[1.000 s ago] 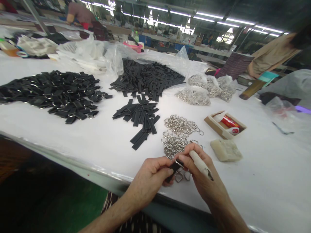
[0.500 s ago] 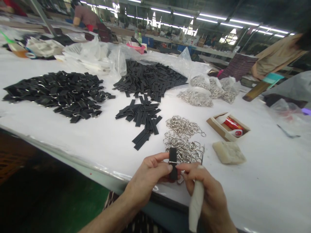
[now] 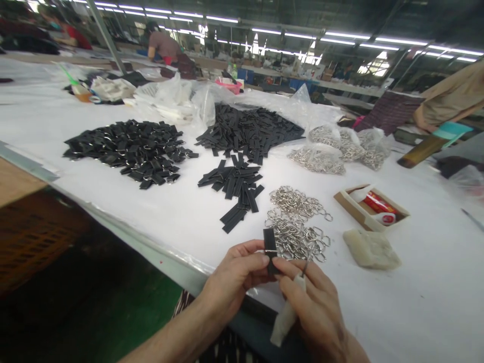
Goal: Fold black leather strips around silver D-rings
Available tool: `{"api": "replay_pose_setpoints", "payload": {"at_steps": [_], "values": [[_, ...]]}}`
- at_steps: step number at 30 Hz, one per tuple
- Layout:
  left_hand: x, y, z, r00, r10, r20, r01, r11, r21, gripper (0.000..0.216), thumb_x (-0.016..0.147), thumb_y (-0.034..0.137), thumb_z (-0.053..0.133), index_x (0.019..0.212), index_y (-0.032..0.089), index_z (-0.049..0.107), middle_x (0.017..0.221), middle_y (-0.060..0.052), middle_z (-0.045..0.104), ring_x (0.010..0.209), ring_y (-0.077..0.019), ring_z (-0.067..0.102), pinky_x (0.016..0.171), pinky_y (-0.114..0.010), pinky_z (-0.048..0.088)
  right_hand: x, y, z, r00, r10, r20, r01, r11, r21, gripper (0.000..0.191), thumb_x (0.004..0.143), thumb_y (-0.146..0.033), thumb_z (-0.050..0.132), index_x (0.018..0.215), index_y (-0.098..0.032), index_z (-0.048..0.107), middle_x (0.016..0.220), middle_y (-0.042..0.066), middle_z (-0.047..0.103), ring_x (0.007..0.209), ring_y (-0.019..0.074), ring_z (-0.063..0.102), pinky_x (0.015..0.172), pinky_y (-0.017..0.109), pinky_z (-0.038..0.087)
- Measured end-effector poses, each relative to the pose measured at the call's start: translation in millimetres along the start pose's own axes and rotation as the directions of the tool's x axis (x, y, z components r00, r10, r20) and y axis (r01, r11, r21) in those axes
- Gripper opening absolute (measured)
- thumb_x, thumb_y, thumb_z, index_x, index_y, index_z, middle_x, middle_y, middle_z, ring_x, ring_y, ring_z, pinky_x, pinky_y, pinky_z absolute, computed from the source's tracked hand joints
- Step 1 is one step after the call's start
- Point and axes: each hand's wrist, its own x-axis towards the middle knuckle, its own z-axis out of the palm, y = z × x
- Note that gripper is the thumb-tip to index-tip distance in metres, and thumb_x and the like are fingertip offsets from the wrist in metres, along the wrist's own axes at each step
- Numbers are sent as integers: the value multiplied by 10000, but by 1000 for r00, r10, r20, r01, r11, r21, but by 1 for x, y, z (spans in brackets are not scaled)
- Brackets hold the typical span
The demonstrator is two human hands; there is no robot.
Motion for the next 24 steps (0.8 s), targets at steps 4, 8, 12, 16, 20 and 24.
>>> {"api": "replay_pose_setpoints", "payload": {"at_steps": [4, 8, 12, 16, 20, 24], "values": [[-3, 3, -2, 995, -66, 76, 69, 997, -34, 268, 611, 222, 708, 837, 81, 674, 749, -89, 722, 645, -171, 653, 663, -280, 491, -3, -3, 0, 1000, 29, 12, -30, 992, 124, 204, 838, -46, 478, 897, -216, 576, 889, 77, 707, 723, 211, 637, 582, 318, 536], [-5, 1, -3, 994, -101, 38, 101, 995, -15, 285, 653, 379, 706, 686, 102, 647, 607, -70, 694, 542, -166, 633, 580, -277, 485, -3, -9, -2, 997, 60, 57, -71, 970, 231, 149, 842, -90, 514, 818, -224, 576, 769, 47, 690, 638, 199, 597, 520, 304, 510], [-7, -2, -2, 998, -66, -17, 66, 998, 5, 267, 613, 310, 775, 620, 146, 564, 515, -8, 648, 432, -125, 583, 477, -229, 456, -7, -12, -2, 999, 36, 24, -41, 964, 262, 184, 844, -78, 507, 908, -239, 568, 794, 41, 687, 628, 191, 590, 518, 299, 500], [-11, -6, -2, 999, 32, -14, -30, 992, 122, 218, 676, 301, 734, 661, 140, 588, 547, -14, 666, 447, -126, 606, 518, -234, 491, -13, -12, 2, 988, 153, -33, -140, 959, 247, 176, 854, -86, 510, 912, -244, 561, 877, 48, 685, 739, 204, 607, 619, 325, 511], [-15, -12, -5, 995, 74, 71, -89, 967, 238, 173, 811, 276, 607, 713, 135, 619, 608, -29, 687, 527, -133, 637, 570, -227, 488, -13, -14, 7, 948, 318, -22, -303, 918, 256, 101, 861, -155, 544, 797, -234, 545, 834, 49, 673, 745, 206, 600, 633, 319, 496], [-19, -13, -6, 979, 153, 132, -189, 924, 332, 259, 885, 313, 521, 730, 136, 630, 634, -21, 672, 561, -130, 623, 585, -224, 473, -9, -18, 8, 881, 473, 5, -448, 832, 327, 86, 868, -171, 543, 843, -252, 527, 841, 15, 667, 732, 176, 618, 630, 282, 488]]}}
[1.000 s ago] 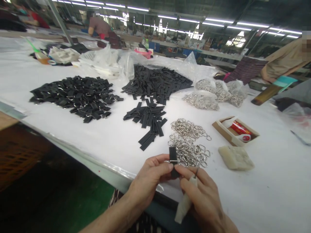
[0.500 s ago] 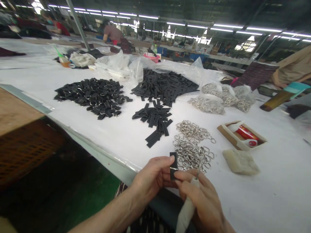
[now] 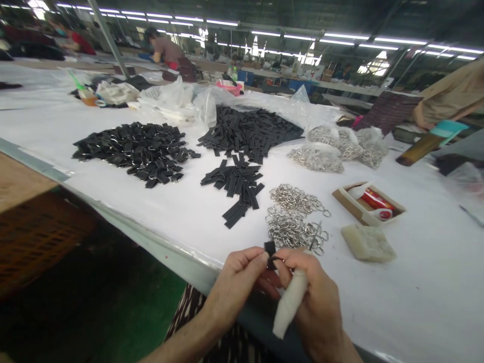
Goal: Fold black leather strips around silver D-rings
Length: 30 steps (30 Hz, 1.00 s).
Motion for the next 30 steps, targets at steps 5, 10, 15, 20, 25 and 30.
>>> {"api": "replay_pose_setpoints", "payload": {"at_steps": [5, 10, 15, 20, 25, 30], "values": [[-3, 7, 2, 999, 8, 35, -10, 998, 62, 149, 830, 265, 602, 771, 135, 645, 662, -10, 661, 612, -131, 603, 624, -229, 475, -1, -2, 2, 979, 200, -27, -198, 978, 70, 78, 851, -218, 588, 891, -266, 542, 838, -2, 670, 686, 146, 640, 522, 208, 483], [-2, 7, 2, 999, -36, 12, 34, 992, 120, 86, 790, 198, 604, 781, 132, 659, 708, -17, 664, 642, -145, 602, 643, -254, 475, 0, -6, 6, 965, 253, -75, -238, 956, 171, 68, 834, -213, 601, 843, -253, 546, 735, -23, 658, 610, 136, 629, 477, 199, 469], [-3, 8, 0, 999, 41, -10, -35, 942, 335, 148, 812, 229, 574, 716, 147, 653, 639, 2, 621, 632, -147, 571, 603, -237, 449, 0, -8, 6, 959, 266, -101, -241, 947, 211, 84, 832, -206, 609, 842, -250, 538, 689, -35, 640, 605, 136, 621, 480, 200, 457], [-5, 10, -1, 995, 98, -33, -66, 846, 529, 279, 843, 266, 544, 591, 160, 602, 508, 22, 563, 544, -132, 542, 545, -217, 402, -4, -3, 8, 956, 273, -104, -249, 948, 200, 120, 833, -197, 621, 876, -256, 526, 717, -47, 638, 575, 110, 598, 492, 181, 457], [-5, 8, 0, 992, 119, -41, -75, 824, 562, 328, 856, 307, 535, 560, 166, 559, 477, 34, 519, 499, -114, 505, 507, -201, 377, -8, 0, 9, 961, 252, -113, -226, 953, 203, 127, 844, -187, 611, 887, -259, 516, 722, -59, 622, 592, 93, 589, 527, 161, 462], [-4, 5, -1, 990, 137, -37, -93, 825, 557, 364, 859, 330, 524, 533, 169, 512, 459, 46, 457, 463, -97, 460, 470, -191, 349, -9, 2, 8, 956, 267, -118, -244, 953, 178, 133, 834, -194, 620, 893, -262, 522, 795, -49, 631, 695, 97, 606, 589, 158, 472]]}}
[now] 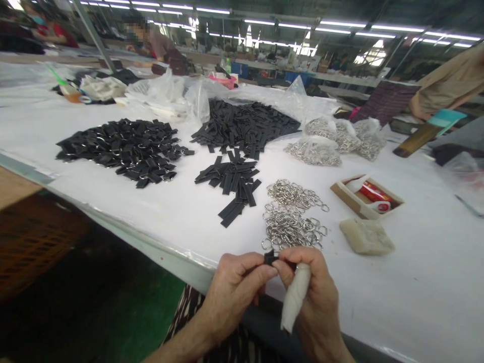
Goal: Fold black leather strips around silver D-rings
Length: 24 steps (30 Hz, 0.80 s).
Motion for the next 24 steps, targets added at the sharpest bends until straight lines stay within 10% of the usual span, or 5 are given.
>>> {"api": "replay_pose_setpoints", "payload": {"at_steps": [12, 17, 24], "values": [[3, -2, 1, 999, 32, 38, -33, 999, 28, 356, 881, 307, 510, 559, 174, 438, 538, 60, 346, 532, -92, 343, 494, -206, 281, 3, -1, -4, 999, 41, 13, -42, 991, 127, 167, 806, -139, 642, 851, -258, 533, 834, -52, 640, 742, 87, 611, 650, 142, 492], [2, 3, 3, 989, 140, -52, -136, 988, 67, 197, 848, 228, 558, 661, 173, 587, 778, 13, 516, 671, -107, 479, 619, -218, 377, 5, -3, -6, 998, 65, 23, -67, 990, 125, 156, 793, -145, 650, 812, -244, 531, 777, -50, 630, 668, 92, 600, 584, 148, 485], [5, 3, 6, 971, -114, 212, 182, 923, -339, 235, 847, 202, 491, 987, 150, 673, 623, -6, 602, 572, -137, 565, 504, -220, 449, 7, -6, -4, 973, 228, 44, -233, 955, 184, 135, 761, -205, 667, 761, -228, 534, 715, -38, 605, 583, 106, 557, 485, 174, 447]]}}
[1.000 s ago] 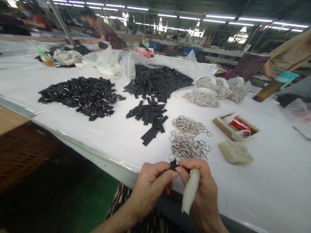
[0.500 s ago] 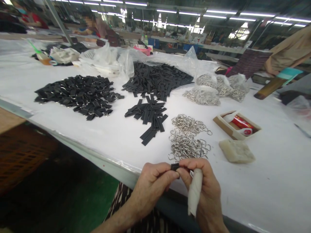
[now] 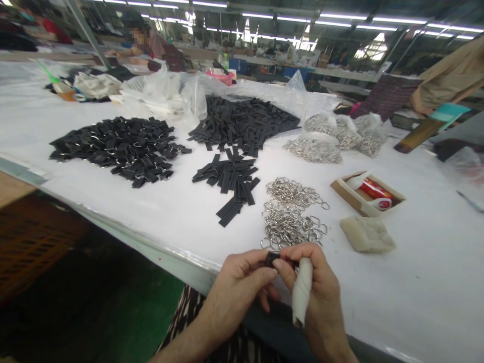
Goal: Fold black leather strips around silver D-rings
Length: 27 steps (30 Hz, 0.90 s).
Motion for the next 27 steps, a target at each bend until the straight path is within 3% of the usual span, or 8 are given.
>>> {"api": "replay_pose_setpoints", "payload": {"at_steps": [6, 12, 17, 27], "values": [[1, 1, 0, 996, -16, -86, 10, 998, -67, 220, 838, 187, 517, 949, 131, 698, 720, -37, 666, 663, -157, 612, 637, -271, 510, 0, -1, 1, 991, 123, 45, -125, 991, 55, 156, 760, -261, 666, 741, -220, 517, 735, -19, 599, 603, 122, 550, 473, 188, 436], [2, -3, -2, 984, -66, -166, 42, 988, -147, 190, 811, 228, 582, 908, 113, 697, 725, -47, 689, 700, -190, 658, 684, -310, 540, -1, 4, -1, 986, 149, 75, -154, 986, 64, 167, 758, -276, 672, 748, -213, 518, 773, 4, 616, 615, 134, 562, 470, 198, 443], [2, -2, 0, 985, -66, -158, 44, 989, -142, 178, 820, 232, 575, 884, 118, 695, 720, -43, 703, 672, -173, 659, 691, -297, 544, -2, 5, -2, 978, 177, 113, -186, 980, 71, 154, 785, -290, 657, 790, -219, 521, 761, -5, 616, 592, 127, 557, 452, 194, 425], [2, -4, 1, 985, -66, -160, 43, 989, -140, 184, 815, 234, 581, 891, 125, 708, 707, -38, 703, 682, -183, 667, 697, -299, 555, 0, 1, 0, 989, 137, 51, -138, 990, 29, 165, 769, -282, 660, 729, -202, 522, 727, 0, 605, 571, 124, 534, 449, 195, 425]]}}
